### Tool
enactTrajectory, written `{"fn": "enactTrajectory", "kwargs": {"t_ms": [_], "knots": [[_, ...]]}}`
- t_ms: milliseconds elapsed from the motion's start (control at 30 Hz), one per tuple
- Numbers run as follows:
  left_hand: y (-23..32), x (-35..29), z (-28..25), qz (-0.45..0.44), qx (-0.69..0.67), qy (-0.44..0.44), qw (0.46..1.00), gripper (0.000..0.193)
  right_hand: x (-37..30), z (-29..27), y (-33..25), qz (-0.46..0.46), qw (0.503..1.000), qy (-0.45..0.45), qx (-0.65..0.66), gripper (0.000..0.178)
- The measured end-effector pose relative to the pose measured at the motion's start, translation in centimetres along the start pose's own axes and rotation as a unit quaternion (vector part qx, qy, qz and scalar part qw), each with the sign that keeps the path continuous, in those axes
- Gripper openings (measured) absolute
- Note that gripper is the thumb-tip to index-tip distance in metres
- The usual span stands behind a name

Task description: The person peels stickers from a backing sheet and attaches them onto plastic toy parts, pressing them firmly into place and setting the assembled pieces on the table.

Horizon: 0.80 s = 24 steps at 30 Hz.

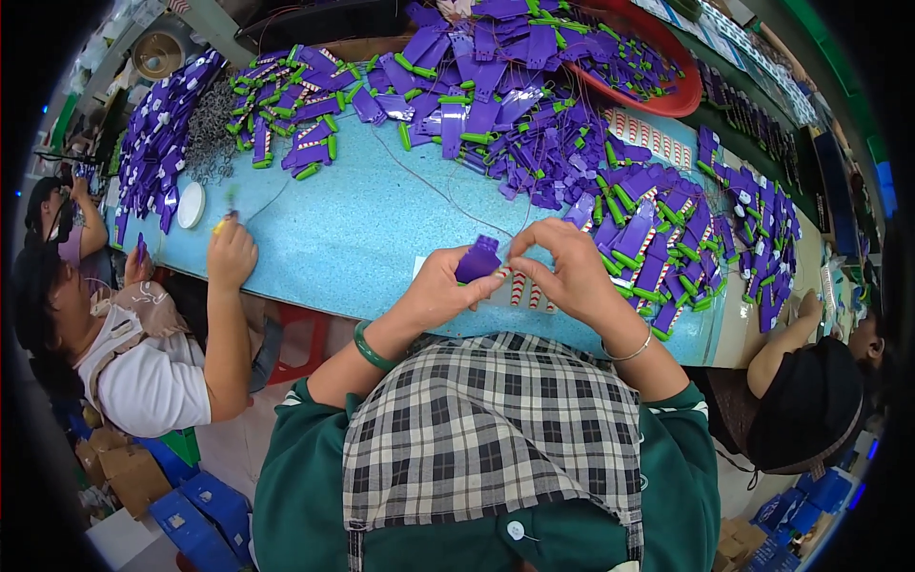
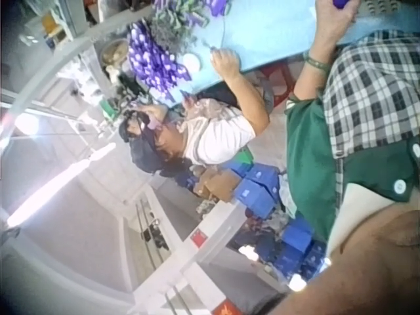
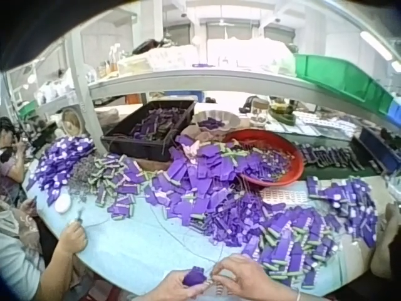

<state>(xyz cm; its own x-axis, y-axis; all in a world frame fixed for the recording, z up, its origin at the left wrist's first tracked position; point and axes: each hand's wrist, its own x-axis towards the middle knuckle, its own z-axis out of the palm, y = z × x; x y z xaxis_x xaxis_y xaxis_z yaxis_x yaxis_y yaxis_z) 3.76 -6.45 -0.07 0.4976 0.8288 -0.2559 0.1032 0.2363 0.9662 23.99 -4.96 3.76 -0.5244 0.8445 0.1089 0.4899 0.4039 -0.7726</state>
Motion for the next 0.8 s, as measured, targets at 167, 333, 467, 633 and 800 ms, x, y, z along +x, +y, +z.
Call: {"fn": "enactTrajectory", "kwargs": {"t_ms": [167, 333, 467, 633, 800], "knots": [[1.2, 0.5, 0.8, 0.031, -0.199, 0.075, 0.977, 0.01, 0.0, 1.1, -0.9, 0.04, 0.974, 0.169, 0.146, 0.026], [1.3, 0.6, 0.9, 0.051, -0.198, 0.046, 0.978, 0.012, -0.1, 3.3, 0.0, 0.043, 0.941, 0.194, 0.274, 0.016], [2.1, 0.4, 0.6, 0.014, -0.29, 0.018, 0.957, 0.029, -0.1, 3.1, -0.6, 0.113, 0.916, 0.18, 0.341, 0.011], [2.1, 0.4, 0.9, 0.023, -0.384, -0.018, 0.923, 0.035, 0.1, 3.1, -0.1, 0.095, 0.934, 0.162, 0.304, 0.012], [2.2, 0.2, 1.0, 0.02, -0.387, -0.022, 0.922, 0.037, 0.0, 3.3, -0.1, 0.1, 0.935, 0.173, 0.293, 0.012]]}}
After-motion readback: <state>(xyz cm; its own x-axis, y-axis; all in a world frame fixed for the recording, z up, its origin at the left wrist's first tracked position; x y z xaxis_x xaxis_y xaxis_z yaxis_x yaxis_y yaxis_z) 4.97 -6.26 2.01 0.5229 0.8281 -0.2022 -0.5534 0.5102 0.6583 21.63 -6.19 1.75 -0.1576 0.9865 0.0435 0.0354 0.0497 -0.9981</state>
